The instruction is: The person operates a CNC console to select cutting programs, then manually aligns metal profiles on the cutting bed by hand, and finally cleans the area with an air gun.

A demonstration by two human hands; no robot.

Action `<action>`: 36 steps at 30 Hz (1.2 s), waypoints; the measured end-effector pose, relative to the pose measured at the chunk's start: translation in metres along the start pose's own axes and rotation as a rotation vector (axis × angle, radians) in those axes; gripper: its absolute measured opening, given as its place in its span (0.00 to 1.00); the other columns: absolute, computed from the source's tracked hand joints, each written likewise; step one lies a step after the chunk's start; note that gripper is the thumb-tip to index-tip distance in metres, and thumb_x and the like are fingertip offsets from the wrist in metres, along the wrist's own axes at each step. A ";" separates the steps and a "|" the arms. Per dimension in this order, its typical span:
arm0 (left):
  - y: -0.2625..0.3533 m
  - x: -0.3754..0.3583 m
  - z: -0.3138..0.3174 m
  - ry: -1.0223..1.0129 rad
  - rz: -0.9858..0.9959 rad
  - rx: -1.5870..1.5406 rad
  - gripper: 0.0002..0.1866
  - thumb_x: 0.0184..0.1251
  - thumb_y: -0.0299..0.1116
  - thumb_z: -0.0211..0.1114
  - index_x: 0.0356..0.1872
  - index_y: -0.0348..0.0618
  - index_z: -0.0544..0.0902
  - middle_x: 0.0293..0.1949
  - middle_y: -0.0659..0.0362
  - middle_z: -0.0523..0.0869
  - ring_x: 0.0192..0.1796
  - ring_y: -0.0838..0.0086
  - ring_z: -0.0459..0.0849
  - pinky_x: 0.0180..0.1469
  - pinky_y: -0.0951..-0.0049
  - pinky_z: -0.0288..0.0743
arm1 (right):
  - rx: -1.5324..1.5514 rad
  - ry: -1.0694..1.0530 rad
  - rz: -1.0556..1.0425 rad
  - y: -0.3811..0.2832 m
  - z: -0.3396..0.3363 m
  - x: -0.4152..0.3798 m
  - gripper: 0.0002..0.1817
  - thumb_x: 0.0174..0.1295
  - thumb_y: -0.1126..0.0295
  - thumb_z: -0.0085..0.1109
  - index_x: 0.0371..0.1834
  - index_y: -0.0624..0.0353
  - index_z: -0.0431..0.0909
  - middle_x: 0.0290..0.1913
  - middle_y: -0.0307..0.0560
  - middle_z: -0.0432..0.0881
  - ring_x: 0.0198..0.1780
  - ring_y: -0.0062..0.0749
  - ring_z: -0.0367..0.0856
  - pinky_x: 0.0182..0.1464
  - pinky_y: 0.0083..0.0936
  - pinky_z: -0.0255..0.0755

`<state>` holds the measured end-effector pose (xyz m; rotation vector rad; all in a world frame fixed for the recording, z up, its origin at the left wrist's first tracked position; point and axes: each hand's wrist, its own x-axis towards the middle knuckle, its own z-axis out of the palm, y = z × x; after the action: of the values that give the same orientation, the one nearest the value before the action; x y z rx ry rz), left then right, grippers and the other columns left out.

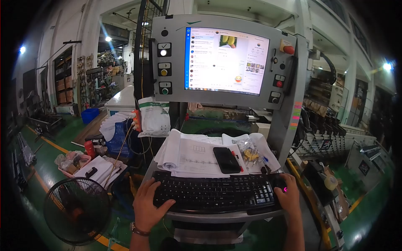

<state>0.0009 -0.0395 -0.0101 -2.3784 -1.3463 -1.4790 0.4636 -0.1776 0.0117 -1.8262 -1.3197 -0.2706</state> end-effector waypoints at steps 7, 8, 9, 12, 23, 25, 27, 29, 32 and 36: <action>-0.001 0.000 0.000 0.009 0.018 0.027 0.40 0.58 0.58 0.85 0.64 0.40 0.85 0.68 0.42 0.85 0.71 0.42 0.82 0.72 0.47 0.78 | 0.044 -0.024 -0.005 -0.005 0.001 0.000 0.30 0.63 0.69 0.70 0.70 0.59 0.78 0.72 0.58 0.79 0.70 0.61 0.82 0.71 0.46 0.76; 0.000 0.000 -0.001 0.004 0.011 0.019 0.40 0.58 0.58 0.85 0.64 0.40 0.85 0.68 0.42 0.85 0.71 0.42 0.82 0.72 0.47 0.78 | 0.045 -0.026 -0.008 -0.005 0.001 0.000 0.30 0.63 0.69 0.70 0.70 0.60 0.78 0.71 0.58 0.78 0.70 0.61 0.82 0.71 0.46 0.76; 0.002 0.000 -0.002 -0.001 0.004 0.010 0.40 0.58 0.58 0.85 0.64 0.40 0.85 0.68 0.42 0.85 0.72 0.42 0.82 0.72 0.46 0.78 | 0.046 -0.026 -0.012 -0.005 0.001 -0.001 0.30 0.63 0.69 0.70 0.70 0.60 0.78 0.71 0.58 0.78 0.70 0.61 0.82 0.71 0.46 0.76; 0.000 0.001 0.000 0.009 0.007 0.004 0.41 0.58 0.59 0.84 0.65 0.39 0.85 0.68 0.42 0.85 0.72 0.42 0.82 0.72 0.46 0.78 | 0.041 -0.021 -0.027 -0.004 0.001 0.001 0.30 0.64 0.69 0.70 0.70 0.60 0.78 0.71 0.59 0.78 0.70 0.61 0.82 0.71 0.46 0.76; -0.003 0.000 0.002 0.008 0.013 0.019 0.42 0.59 0.60 0.84 0.65 0.39 0.85 0.69 0.42 0.85 0.72 0.42 0.82 0.72 0.47 0.78 | 0.037 -0.043 0.000 -0.003 0.002 0.000 0.28 0.66 0.67 0.70 0.69 0.61 0.80 0.73 0.61 0.76 0.72 0.62 0.80 0.73 0.46 0.74; -0.002 0.000 0.001 0.010 0.010 0.014 0.42 0.59 0.60 0.84 0.65 0.39 0.85 0.69 0.42 0.85 0.71 0.42 0.82 0.72 0.47 0.79 | 0.041 -0.045 0.000 -0.002 0.002 0.000 0.28 0.66 0.67 0.70 0.70 0.61 0.80 0.74 0.62 0.76 0.72 0.62 0.79 0.73 0.46 0.74; -0.001 0.001 0.002 0.012 0.009 0.012 0.42 0.58 0.60 0.84 0.65 0.39 0.85 0.69 0.42 0.85 0.71 0.42 0.83 0.72 0.47 0.79 | 0.043 -0.038 -0.003 -0.002 0.001 0.001 0.28 0.66 0.67 0.70 0.70 0.61 0.80 0.74 0.62 0.76 0.72 0.62 0.80 0.73 0.46 0.74; -0.001 -0.001 0.001 0.008 0.008 0.012 0.41 0.58 0.60 0.84 0.64 0.39 0.85 0.69 0.42 0.85 0.71 0.42 0.83 0.72 0.47 0.79 | 0.049 -0.038 0.006 -0.005 0.001 -0.001 0.28 0.65 0.67 0.70 0.70 0.61 0.80 0.74 0.62 0.76 0.72 0.62 0.80 0.73 0.47 0.74; -0.001 0.001 0.000 0.015 0.008 0.005 0.41 0.58 0.59 0.84 0.64 0.39 0.85 0.69 0.42 0.85 0.71 0.42 0.83 0.72 0.47 0.79 | 0.064 -0.038 0.017 -0.009 0.001 0.001 0.28 0.65 0.67 0.70 0.70 0.60 0.80 0.74 0.61 0.76 0.71 0.63 0.81 0.72 0.47 0.75; 0.001 0.000 0.002 0.009 -0.001 0.005 0.41 0.58 0.58 0.84 0.65 0.39 0.85 0.68 0.42 0.85 0.71 0.42 0.83 0.72 0.47 0.79 | 0.037 -0.041 0.010 -0.005 -0.001 -0.001 0.28 0.65 0.67 0.69 0.69 0.60 0.80 0.73 0.60 0.77 0.71 0.62 0.81 0.72 0.47 0.75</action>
<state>0.0031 -0.0392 -0.0114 -2.3648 -1.3485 -1.4830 0.4591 -0.1783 0.0145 -1.8150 -1.3351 -0.2034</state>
